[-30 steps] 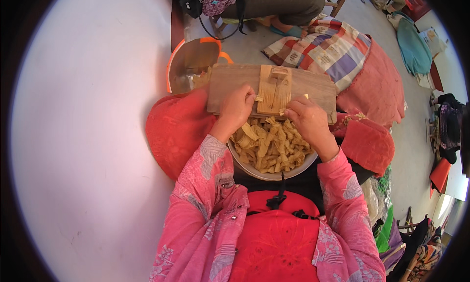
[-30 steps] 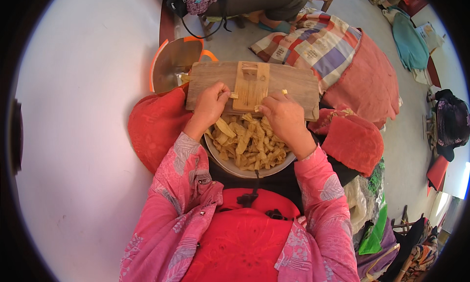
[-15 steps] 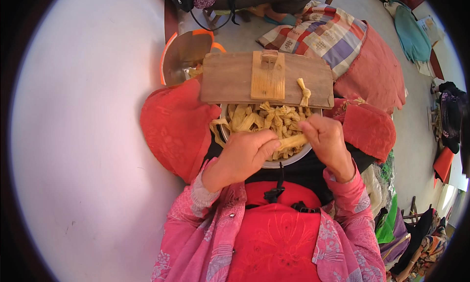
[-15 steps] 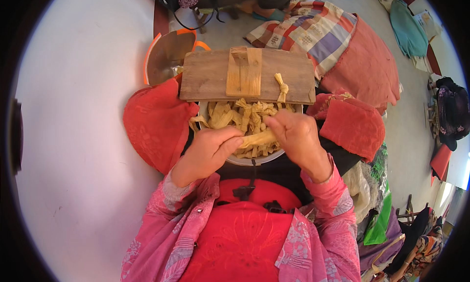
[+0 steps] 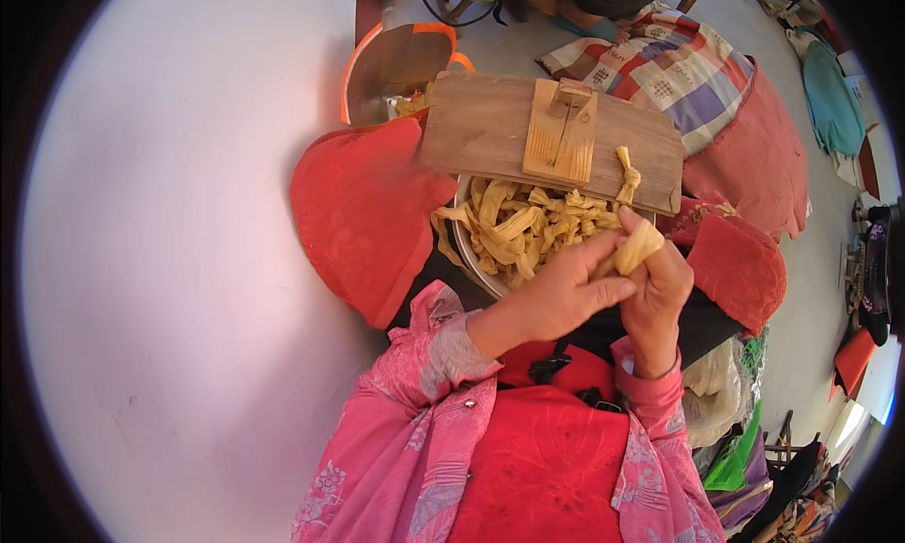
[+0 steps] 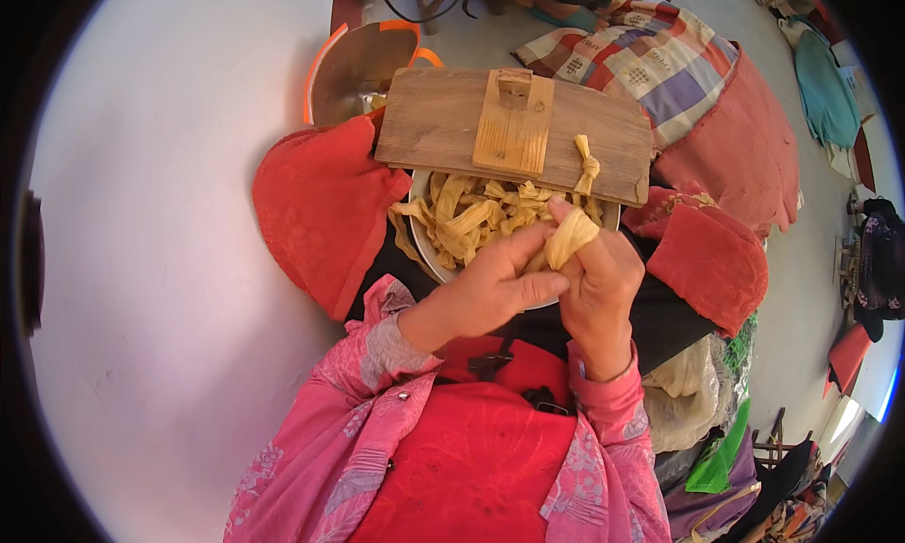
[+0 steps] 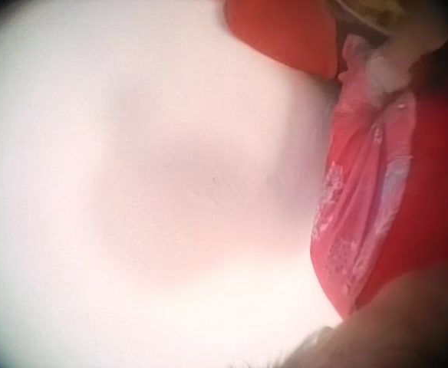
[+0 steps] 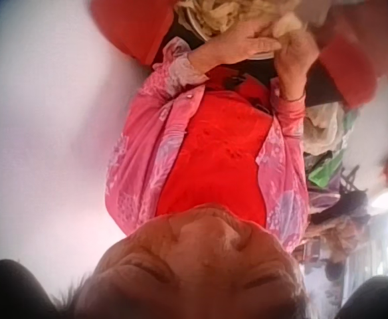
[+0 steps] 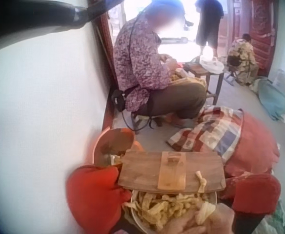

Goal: The person sorts through dried food strips by hand, picking them up from a pile and placing them into a bowl, then reaches into a large bag to pull out more strips and adds them to the pile.

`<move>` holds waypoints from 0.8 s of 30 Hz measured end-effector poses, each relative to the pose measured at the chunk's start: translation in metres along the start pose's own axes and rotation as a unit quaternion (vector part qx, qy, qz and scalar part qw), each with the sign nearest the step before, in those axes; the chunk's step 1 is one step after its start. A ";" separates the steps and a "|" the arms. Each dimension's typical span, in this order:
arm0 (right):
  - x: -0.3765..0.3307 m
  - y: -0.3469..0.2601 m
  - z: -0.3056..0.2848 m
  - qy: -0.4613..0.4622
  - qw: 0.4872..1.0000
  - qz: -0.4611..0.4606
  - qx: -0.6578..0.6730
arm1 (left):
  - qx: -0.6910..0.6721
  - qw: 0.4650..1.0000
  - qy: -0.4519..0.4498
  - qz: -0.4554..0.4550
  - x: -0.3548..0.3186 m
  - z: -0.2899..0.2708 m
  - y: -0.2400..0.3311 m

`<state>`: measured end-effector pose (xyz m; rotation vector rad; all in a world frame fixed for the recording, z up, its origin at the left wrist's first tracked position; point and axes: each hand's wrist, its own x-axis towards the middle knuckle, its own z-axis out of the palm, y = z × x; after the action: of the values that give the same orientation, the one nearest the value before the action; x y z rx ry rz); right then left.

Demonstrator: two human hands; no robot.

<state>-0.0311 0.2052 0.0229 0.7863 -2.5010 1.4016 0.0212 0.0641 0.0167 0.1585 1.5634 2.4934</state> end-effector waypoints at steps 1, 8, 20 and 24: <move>0.001 0.004 0.004 -0.002 0.999 -0.016 -0.036 | -0.068 0.998 0.013 -0.013 0.006 -0.005 -0.009; 0.010 0.018 0.022 -0.044 0.995 -0.028 -0.079 | 0.347 0.935 0.054 -0.054 -0.002 -0.055 -0.018; -0.006 0.041 0.035 -0.191 0.655 0.402 0.611 | 0.526 0.808 0.132 0.230 0.004 -0.038 -0.014; -0.004 0.046 0.043 -0.142 0.901 0.197 0.360 | 0.466 0.866 0.118 0.135 0.007 -0.026 0.008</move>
<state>-0.0470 0.1902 -0.0362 0.6286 -2.4101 2.6093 0.0085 0.0394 0.0120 0.2149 2.9033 1.7109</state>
